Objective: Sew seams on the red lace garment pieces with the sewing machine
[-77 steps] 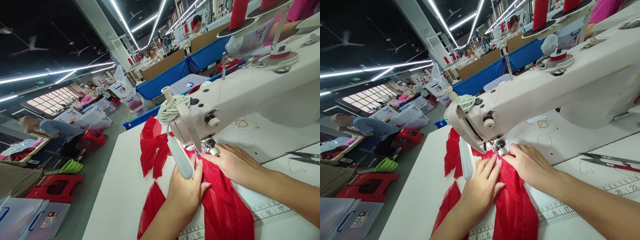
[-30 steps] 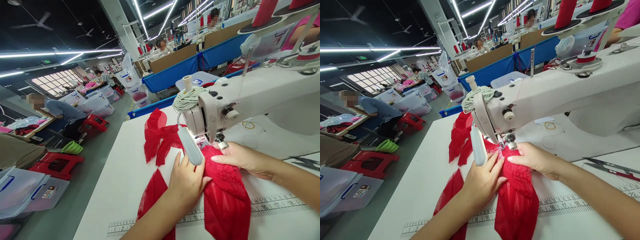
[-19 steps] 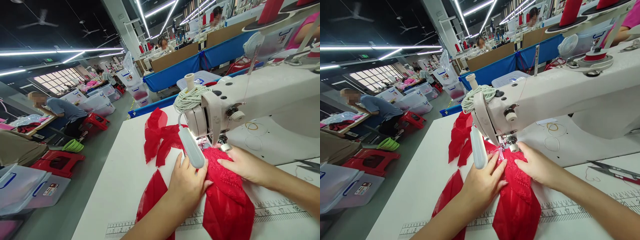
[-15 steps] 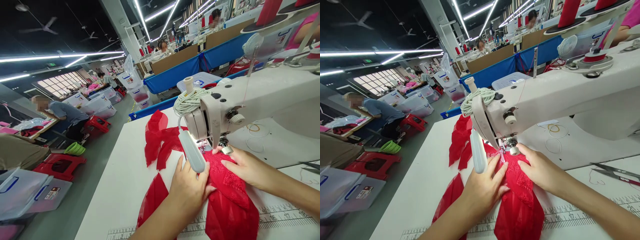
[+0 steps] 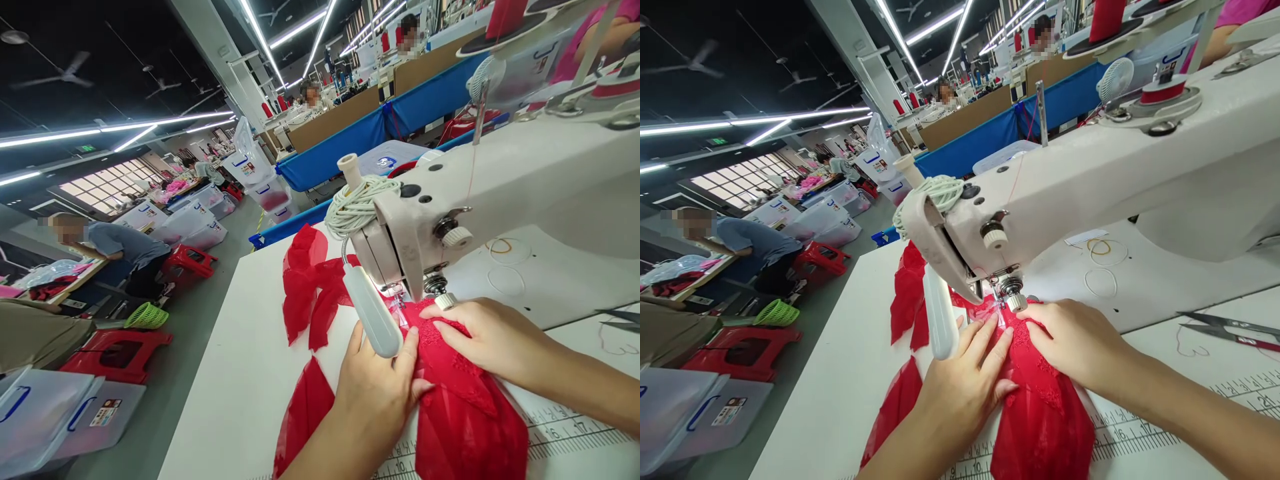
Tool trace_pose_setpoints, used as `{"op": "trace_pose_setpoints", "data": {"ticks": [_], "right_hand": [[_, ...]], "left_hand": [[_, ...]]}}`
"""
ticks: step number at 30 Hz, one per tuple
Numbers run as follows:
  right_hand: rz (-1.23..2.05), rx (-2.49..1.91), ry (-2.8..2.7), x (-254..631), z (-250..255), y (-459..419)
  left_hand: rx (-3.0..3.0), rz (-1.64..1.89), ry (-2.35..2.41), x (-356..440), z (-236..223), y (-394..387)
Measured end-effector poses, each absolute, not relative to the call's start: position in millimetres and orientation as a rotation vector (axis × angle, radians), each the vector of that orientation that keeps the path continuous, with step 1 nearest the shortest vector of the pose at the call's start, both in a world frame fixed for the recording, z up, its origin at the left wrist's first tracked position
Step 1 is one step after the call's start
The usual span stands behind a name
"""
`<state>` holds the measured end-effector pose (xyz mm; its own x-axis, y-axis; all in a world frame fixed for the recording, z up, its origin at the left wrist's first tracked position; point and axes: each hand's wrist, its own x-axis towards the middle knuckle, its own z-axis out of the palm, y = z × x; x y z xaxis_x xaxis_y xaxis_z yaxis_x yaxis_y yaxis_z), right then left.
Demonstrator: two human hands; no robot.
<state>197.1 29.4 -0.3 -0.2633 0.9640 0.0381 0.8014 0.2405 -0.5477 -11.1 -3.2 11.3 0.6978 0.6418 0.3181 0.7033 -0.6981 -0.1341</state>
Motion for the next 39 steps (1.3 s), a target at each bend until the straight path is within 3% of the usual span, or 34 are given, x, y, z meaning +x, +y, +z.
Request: {"op": "trace_pose_setpoints", "data": {"ticks": [8, 19, 39], "right_hand": [[0.492, -1.577, -2.134, 198.8, -6.3, 28.7], [0.559, -1.601, -2.119, 199.9, -5.0, 30.5], [0.733, -1.556, -2.035, 201.8, 3.5, 36.1]], "left_hand": [[-2.636, -0.314, -1.086, -10.8, 6.3, -3.6], [-2.617, -0.414, -1.073, -9.2, 7.0, -4.4], [-2.629, -0.287, -1.131, -9.6, 4.9, -2.2]]}}
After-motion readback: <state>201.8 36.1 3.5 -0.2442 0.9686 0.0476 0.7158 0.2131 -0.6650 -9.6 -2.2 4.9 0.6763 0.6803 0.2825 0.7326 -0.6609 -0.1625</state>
